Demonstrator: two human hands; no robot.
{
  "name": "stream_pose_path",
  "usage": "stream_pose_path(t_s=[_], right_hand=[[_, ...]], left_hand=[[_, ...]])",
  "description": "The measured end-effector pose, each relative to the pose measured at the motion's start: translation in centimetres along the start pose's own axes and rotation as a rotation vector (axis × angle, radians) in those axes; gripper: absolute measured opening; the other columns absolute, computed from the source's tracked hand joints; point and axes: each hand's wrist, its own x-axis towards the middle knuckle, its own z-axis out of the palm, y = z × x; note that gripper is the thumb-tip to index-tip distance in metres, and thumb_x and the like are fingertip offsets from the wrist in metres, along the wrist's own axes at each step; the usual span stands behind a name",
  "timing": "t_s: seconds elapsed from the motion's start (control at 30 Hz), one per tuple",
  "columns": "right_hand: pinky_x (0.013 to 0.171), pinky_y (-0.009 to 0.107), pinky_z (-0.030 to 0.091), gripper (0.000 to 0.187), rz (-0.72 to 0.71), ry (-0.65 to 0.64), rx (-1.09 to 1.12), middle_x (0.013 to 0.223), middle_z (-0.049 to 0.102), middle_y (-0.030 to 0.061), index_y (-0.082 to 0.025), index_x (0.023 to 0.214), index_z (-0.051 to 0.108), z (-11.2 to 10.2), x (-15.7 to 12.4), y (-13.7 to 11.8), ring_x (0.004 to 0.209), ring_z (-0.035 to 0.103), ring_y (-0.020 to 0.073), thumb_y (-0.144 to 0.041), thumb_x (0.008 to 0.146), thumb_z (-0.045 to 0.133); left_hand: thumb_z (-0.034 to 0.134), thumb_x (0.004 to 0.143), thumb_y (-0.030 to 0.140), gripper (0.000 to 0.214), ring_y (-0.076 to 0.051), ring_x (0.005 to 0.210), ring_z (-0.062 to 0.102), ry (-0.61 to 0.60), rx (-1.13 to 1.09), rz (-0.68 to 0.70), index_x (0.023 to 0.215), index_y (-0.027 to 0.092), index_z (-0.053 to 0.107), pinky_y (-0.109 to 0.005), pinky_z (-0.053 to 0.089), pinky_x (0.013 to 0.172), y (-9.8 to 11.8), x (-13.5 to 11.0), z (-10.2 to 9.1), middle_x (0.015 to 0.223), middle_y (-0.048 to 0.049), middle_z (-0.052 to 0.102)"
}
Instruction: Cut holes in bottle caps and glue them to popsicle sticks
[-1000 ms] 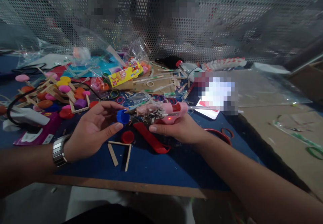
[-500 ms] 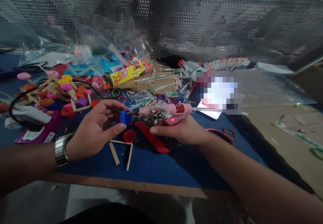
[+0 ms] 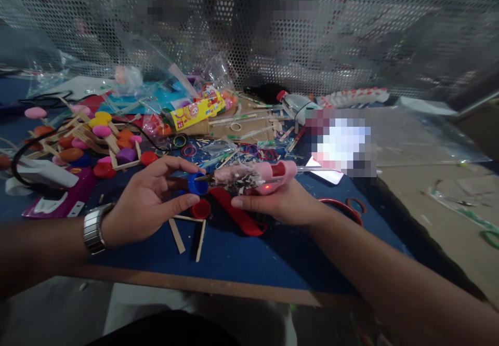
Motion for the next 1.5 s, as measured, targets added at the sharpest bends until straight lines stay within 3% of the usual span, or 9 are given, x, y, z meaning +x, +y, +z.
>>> stream_pose_path(t_s=[0.53,0.8,1.5], right_hand=[[0.109,0.043,0.056,0.032,-0.03,-0.016,-0.042,0.114,0.081,-0.0009,-0.033,0.103,0.081,0.04,0.18,0.07,0.117,0.073,0.0273,-0.021,0.073,0.086],[0.108,0.038,0.057,0.039,-0.049,-0.016,-0.048,0.113,0.081,-0.0072,-0.041,0.104,0.08,-0.03,0.15,0.07,0.117,0.073,0.0233,-0.018,0.074,0.085],[0.11,0.042,0.054,0.03,0.008,0.002,-0.081,0.112,0.081,-0.0025,-0.034,0.099,0.081,0.15,0.25,-0.23,0.116,0.073,0.0258,-0.021,0.072,0.085]], left_hand=[[0.081,0.083,0.021,0.035,-0.016,0.091,0.075,0.002,-0.027,0.031,0.111,0.018,0.061,-0.021,0.064,0.075,-0.22,-0.07,0.02,0.107,-0.0055,0.07],[0.081,0.084,0.022,0.034,-0.016,0.093,0.075,-0.015,-0.03,0.047,0.112,0.018,0.061,-0.021,0.064,0.075,-0.37,-0.06,0.0,0.106,-0.0052,0.07],[0.081,0.084,0.029,0.037,-0.018,0.091,0.07,-0.002,0.085,0.055,0.113,0.019,0.062,-0.027,0.06,0.076,-0.38,-0.13,-0.15,0.106,-0.0068,0.069]])
